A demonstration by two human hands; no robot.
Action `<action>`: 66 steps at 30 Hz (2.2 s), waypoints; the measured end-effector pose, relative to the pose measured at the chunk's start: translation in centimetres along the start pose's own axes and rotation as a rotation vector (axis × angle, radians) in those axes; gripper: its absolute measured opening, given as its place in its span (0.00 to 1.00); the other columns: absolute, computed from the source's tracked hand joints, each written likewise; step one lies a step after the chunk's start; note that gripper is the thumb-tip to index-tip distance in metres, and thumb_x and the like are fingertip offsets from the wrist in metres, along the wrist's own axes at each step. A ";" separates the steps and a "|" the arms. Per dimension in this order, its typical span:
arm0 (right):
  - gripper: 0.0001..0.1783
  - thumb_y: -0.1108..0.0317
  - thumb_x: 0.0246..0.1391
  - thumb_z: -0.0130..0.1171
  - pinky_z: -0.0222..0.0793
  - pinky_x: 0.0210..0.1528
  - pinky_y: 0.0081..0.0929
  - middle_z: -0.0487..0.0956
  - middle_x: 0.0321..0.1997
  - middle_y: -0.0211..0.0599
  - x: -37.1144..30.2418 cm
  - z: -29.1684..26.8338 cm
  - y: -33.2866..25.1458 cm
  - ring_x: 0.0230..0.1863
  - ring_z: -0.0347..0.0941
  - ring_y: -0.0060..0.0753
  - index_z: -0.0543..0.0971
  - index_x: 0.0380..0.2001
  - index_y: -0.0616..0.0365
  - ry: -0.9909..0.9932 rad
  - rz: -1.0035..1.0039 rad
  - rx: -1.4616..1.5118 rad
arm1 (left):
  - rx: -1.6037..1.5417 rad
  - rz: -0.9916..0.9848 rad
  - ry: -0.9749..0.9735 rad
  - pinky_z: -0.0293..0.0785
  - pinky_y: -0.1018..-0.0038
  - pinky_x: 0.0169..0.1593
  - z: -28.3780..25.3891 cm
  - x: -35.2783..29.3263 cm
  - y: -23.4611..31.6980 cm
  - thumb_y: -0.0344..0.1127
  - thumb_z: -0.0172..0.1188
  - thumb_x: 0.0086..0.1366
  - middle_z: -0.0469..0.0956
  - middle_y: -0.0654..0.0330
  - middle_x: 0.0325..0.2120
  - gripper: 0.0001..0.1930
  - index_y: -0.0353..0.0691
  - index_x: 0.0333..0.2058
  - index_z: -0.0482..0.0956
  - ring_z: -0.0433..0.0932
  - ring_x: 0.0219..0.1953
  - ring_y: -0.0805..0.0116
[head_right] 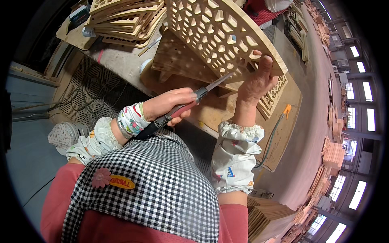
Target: The person holds a wooden lattice panel and sands the interior of its geometric cutouts using a handheld pneumatic or electric sanding tool, while another worker operates at an adjacent bench.
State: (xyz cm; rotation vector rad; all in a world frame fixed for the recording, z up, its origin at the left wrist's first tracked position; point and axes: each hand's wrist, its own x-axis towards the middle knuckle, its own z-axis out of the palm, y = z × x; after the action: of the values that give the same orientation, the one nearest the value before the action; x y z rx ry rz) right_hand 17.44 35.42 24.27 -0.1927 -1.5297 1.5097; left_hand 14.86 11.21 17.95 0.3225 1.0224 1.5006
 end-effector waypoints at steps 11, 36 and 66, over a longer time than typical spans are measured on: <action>0.32 0.40 0.69 0.62 0.84 0.33 0.34 0.83 0.39 0.41 -0.3 0.4 -0.3 0.33 0.83 0.38 0.82 0.41 0.66 0.016 -0.008 -0.021 | -0.140 -0.034 -0.021 0.66 0.77 0.17 0.2 3.0 -0.1 0.53 0.52 0.80 0.76 0.64 0.25 0.18 0.42 0.44 0.74 0.70 0.15 0.76; 0.21 0.54 0.73 0.61 0.86 0.37 0.30 0.86 0.43 0.39 -0.8 0.6 -0.4 0.38 0.83 0.29 0.83 0.48 0.65 0.003 -0.029 0.062 | 0.138 0.074 0.074 0.65 0.79 0.16 1.6 -0.3 -0.7 0.47 0.51 0.80 0.72 0.66 0.21 0.14 0.42 0.41 0.70 0.69 0.13 0.77; 0.25 0.46 0.68 0.64 0.81 0.40 0.30 0.83 0.43 0.34 -2.1 1.4 -1.4 0.42 0.80 0.27 0.83 0.46 0.60 0.023 0.026 -0.021 | -0.281 -0.009 -0.197 0.64 0.78 0.16 0.2 2.4 -0.8 0.53 0.44 0.84 0.74 0.62 0.25 0.20 0.41 0.48 0.74 0.67 0.16 0.77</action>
State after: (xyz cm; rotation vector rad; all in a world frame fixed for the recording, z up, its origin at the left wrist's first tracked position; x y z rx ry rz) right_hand 18.28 32.77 24.68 -0.2420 -1.5309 1.5079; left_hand 14.98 13.39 16.59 0.2583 0.6474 1.5476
